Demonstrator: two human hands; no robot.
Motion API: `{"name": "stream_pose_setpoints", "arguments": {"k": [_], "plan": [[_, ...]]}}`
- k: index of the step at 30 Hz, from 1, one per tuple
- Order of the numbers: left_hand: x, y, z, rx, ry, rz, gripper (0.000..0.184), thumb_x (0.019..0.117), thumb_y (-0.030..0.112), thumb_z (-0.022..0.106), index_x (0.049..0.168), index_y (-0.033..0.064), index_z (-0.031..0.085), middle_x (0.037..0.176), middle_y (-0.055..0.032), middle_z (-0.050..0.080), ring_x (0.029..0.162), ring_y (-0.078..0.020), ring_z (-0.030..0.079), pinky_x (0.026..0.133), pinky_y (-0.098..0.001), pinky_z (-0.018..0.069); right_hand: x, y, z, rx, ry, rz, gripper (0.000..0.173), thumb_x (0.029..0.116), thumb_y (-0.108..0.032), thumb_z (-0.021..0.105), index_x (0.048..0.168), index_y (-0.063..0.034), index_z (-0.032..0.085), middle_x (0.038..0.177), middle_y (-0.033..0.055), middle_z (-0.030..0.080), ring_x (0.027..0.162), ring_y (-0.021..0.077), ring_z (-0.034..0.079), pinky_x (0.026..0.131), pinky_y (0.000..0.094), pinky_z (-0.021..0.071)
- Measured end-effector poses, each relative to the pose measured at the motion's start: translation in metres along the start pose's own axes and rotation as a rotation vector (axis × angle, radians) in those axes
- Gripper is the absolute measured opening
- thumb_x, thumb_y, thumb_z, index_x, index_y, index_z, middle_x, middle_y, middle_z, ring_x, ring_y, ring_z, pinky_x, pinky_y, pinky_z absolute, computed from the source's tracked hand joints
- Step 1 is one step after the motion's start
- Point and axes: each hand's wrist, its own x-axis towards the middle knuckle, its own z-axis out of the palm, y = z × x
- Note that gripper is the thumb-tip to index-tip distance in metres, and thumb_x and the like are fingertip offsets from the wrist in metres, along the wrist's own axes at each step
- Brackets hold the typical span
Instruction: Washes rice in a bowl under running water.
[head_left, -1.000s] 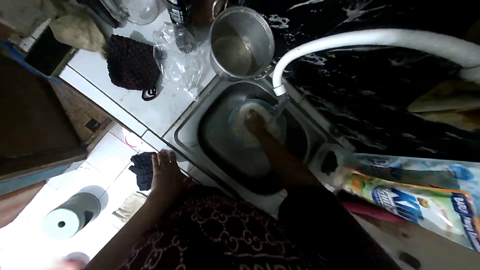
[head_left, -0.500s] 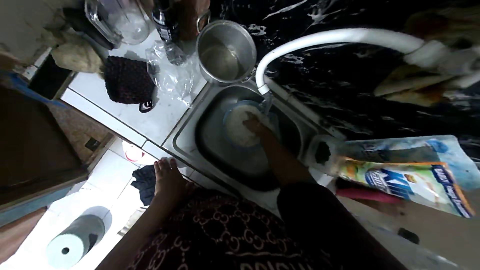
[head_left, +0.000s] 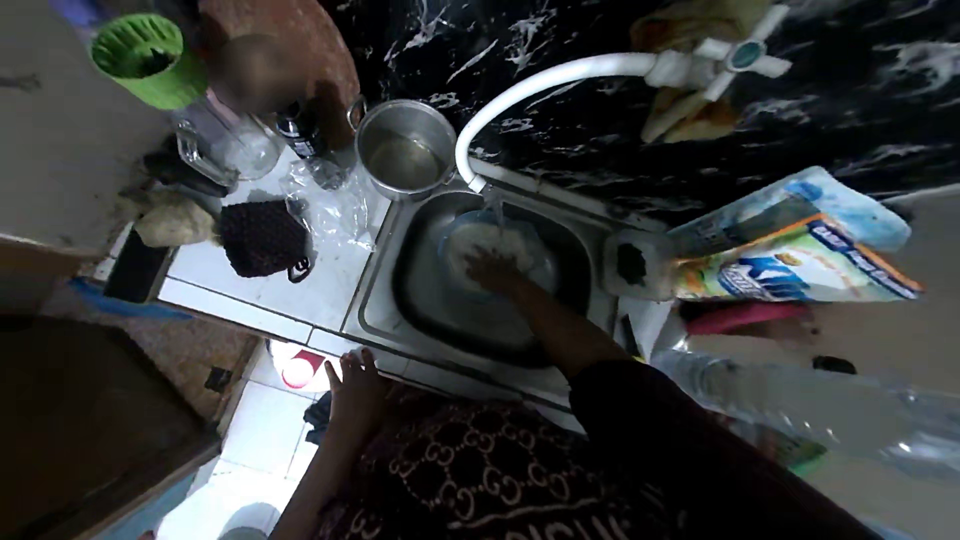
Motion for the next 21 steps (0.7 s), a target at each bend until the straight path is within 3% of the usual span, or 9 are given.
{"name": "stream_pose_setpoints", "arguments": {"k": [2,3,6,9,13,17,19,20,21], "plan": [[-0.001,-0.006,0.001,0.014,0.018,0.024,0.102,0.0962,0.067,0.054,0.161,-0.0042,0.020,0.161,-0.0339,0.029,0.153,-0.0478,0.022,0.121,-0.0714,0.0007,-0.002,0.009,-0.020,0.121,-0.029,0.084,0.052,0.1115,-0.042,0.043,0.159,-0.0213,0.043,0.168,0.0171,0.033,0.154,0.0453,0.027,0.121,0.0731,0.0160],[-0.001,-0.008,0.000,0.018,0.022,0.041,0.102,0.0965,0.067,0.053,0.160,-0.0046,0.021,0.160,-0.0346,0.029,0.153,-0.0487,0.022,0.121,-0.0718,0.0008,-0.002,0.008,-0.031,0.193,0.042,0.111,0.047,0.1121,-0.036,0.044,0.150,-0.0114,0.055,0.158,0.0220,0.047,0.148,0.0445,0.040,0.120,0.0653,0.0282],[-0.001,-0.011,-0.004,0.057,-0.003,0.061,0.101,0.0981,0.067,0.050,0.160,-0.0062,0.019,0.160,-0.0362,0.028,0.152,-0.0498,0.022,0.120,-0.0716,0.0018,-0.002,-0.017,-0.062,0.524,0.321,0.226,0.046,0.1125,-0.025,0.045,0.143,0.0077,0.053,0.148,0.0306,0.053,0.140,0.0429,0.050,0.118,0.0555,0.0382],[0.002,-0.014,-0.002,0.074,0.029,0.107,0.097,0.0994,0.066,0.048,0.158,-0.0073,0.024,0.156,-0.0366,0.035,0.150,-0.0502,0.028,0.121,-0.0714,0.0019,0.013,-0.041,-0.054,1.220,0.466,0.239,0.040,0.1143,-0.023,0.038,0.135,0.0065,0.055,0.116,0.0172,0.066,0.094,0.0190,0.066,0.085,0.0322,0.0553],[0.002,-0.042,0.007,-0.175,0.229,0.254,0.057,0.1066,0.046,0.045,0.151,0.0125,0.052,0.145,-0.0166,0.060,0.142,-0.0335,0.049,0.126,-0.0624,0.0043,0.010,-0.046,-0.034,1.920,0.488,0.276,0.031,0.1124,-0.033,0.038,0.124,-0.0071,0.051,0.090,0.0056,0.058,0.074,0.0164,0.061,0.070,0.0342,0.0569],[0.011,-0.104,0.048,-0.678,0.658,0.185,0.035,0.1035,0.027,0.056,0.131,0.0099,0.070,0.131,-0.0072,0.071,0.127,-0.0210,0.063,0.124,-0.0505,0.0280,0.003,-0.043,-0.027,1.735,0.464,0.182,0.042,0.1126,-0.044,0.030,0.128,-0.0115,0.049,0.091,0.0000,0.056,0.074,0.0083,0.058,0.070,0.0291,0.0551],[0.018,-0.139,0.072,-0.776,0.660,0.011,0.035,0.1035,0.027,0.054,0.130,0.0094,0.070,0.129,-0.0106,0.070,0.123,-0.0258,0.064,0.117,-0.0488,0.0390,-0.022,-0.048,-0.040,1.607,0.378,0.024,0.049,0.1140,-0.037,0.020,0.129,-0.0041,0.053,0.098,0.0036,0.064,0.085,0.0111,0.062,0.080,0.0334,0.0562],[0.019,-0.155,0.083,-0.830,0.604,-0.085,0.036,0.1034,0.028,0.054,0.132,0.0099,0.068,0.130,-0.0130,0.069,0.124,-0.0296,0.064,0.114,-0.0513,0.0425,-0.033,-0.058,-0.050,1.585,0.347,-0.049,0.050,0.1127,-0.031,0.015,0.113,-0.0056,0.058,0.085,-0.0012,0.067,0.076,0.0063,0.065,0.073,0.0278,0.0587],[0.017,-0.174,0.093,-0.893,0.533,-0.183,0.038,0.1038,0.029,0.053,0.135,0.0106,0.066,0.134,-0.0148,0.067,0.127,-0.0326,0.062,0.112,-0.0549,0.0427,-0.051,-0.072,-0.062,1.533,0.240,-0.209,0.049,0.1114,-0.022,0.005,0.116,-0.0025,0.050,0.086,-0.0039,0.063,0.076,-0.0001,0.063,0.074,0.0192,0.0581]]}}
